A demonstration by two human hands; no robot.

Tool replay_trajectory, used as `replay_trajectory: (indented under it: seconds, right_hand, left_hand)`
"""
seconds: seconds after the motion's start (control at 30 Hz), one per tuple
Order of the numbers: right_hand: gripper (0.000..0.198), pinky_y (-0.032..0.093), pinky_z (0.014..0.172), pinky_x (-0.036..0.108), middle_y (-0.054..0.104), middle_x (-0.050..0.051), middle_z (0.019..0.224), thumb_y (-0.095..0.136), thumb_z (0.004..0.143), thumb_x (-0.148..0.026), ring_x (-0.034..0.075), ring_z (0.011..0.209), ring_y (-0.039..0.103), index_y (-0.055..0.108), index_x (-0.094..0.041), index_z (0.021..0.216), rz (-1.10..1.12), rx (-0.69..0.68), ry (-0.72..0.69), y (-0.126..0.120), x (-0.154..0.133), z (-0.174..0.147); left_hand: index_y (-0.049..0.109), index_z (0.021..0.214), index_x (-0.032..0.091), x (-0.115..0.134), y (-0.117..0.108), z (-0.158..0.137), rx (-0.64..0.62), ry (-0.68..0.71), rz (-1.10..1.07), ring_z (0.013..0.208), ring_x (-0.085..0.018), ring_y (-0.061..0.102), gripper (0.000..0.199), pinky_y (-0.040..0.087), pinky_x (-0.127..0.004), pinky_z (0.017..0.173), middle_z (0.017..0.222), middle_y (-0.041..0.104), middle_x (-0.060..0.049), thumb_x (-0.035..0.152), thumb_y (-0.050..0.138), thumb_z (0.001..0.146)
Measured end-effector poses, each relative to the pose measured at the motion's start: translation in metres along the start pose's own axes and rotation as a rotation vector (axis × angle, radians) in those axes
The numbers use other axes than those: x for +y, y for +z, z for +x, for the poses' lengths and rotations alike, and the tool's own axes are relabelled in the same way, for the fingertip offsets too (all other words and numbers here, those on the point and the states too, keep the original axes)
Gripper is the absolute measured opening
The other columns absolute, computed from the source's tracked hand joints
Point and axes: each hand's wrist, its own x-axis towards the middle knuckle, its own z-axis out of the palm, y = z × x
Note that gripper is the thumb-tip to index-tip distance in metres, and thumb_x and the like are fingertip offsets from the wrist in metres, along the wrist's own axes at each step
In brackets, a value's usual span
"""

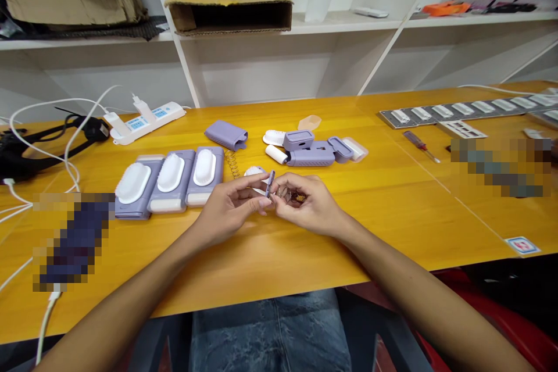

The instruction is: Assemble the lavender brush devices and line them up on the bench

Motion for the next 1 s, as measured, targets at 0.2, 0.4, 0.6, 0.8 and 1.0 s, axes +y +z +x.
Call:
replay_trajectory:
  seconds: [0.2,0.4,0.6,0.8,1.0]
  right_hand:
    - [0.006,0.036,0.047,0.019,0.057,-0.007,0.064,0.07,0.091,-0.016,0.006,0.049,0.044,0.066,-0.019,0.089,0.008,-0.01,0.01,0.0,0.0,-0.001]
    - [0.006,0.039,0.049,0.02,0.06,-0.005,0.066,0.073,0.093,-0.02,0.007,0.052,0.047,0.068,-0.018,0.091,0.017,-0.011,0.026,0.001,0.002,-0.003]
    - [0.005,0.037,0.048,0.02,0.059,-0.006,0.065,0.072,0.093,-0.021,0.007,0.051,0.045,0.067,-0.019,0.093,0.061,0.004,0.052,0.002,0.002,-0.002]
    - [0.007,0.04,0.053,0.023,0.058,-0.004,0.068,0.071,0.094,-0.026,0.01,0.056,0.047,0.067,-0.02,0.096,0.116,0.031,0.127,0.004,0.005,-0.002]
    - [0.009,0.04,0.053,0.023,0.057,-0.004,0.068,0.073,0.091,-0.028,0.01,0.057,0.047,0.068,-0.021,0.093,0.202,0.043,0.208,0.005,0.002,0.0]
  left_hand:
    - [0.079,0.136,0.021,0.0,0.0,0.0,-0.039,0.044,0.064,0.078,-0.014,0.072,0.043,0.065,-0.032,0.08,0.101,0.081,-0.006,0.027,0.081,0.094]
    - [0.088,0.109,0.02,0.006,-0.002,0.0,-0.088,0.262,0.376,0.086,-0.017,0.068,0.017,0.056,-0.029,0.082,0.09,0.075,-0.005,0.026,0.074,0.101]
    - [0.087,0.109,0.021,0.005,-0.002,-0.002,-0.085,0.339,0.482,0.094,-0.019,0.07,0.017,0.055,-0.03,0.085,0.102,0.077,-0.008,0.022,0.071,0.103]
    - [0.081,0.131,0.022,-0.006,-0.001,-0.001,-0.036,0.521,0.574,0.105,-0.021,0.075,0.031,0.058,-0.033,0.093,0.12,0.08,-0.013,0.015,0.07,0.103]
    - [0.077,0.137,0.021,-0.012,0.0,0.001,0.01,0.681,0.644,0.102,-0.019,0.076,0.037,0.06,-0.03,0.087,0.122,0.079,-0.017,0.011,0.072,0.101]
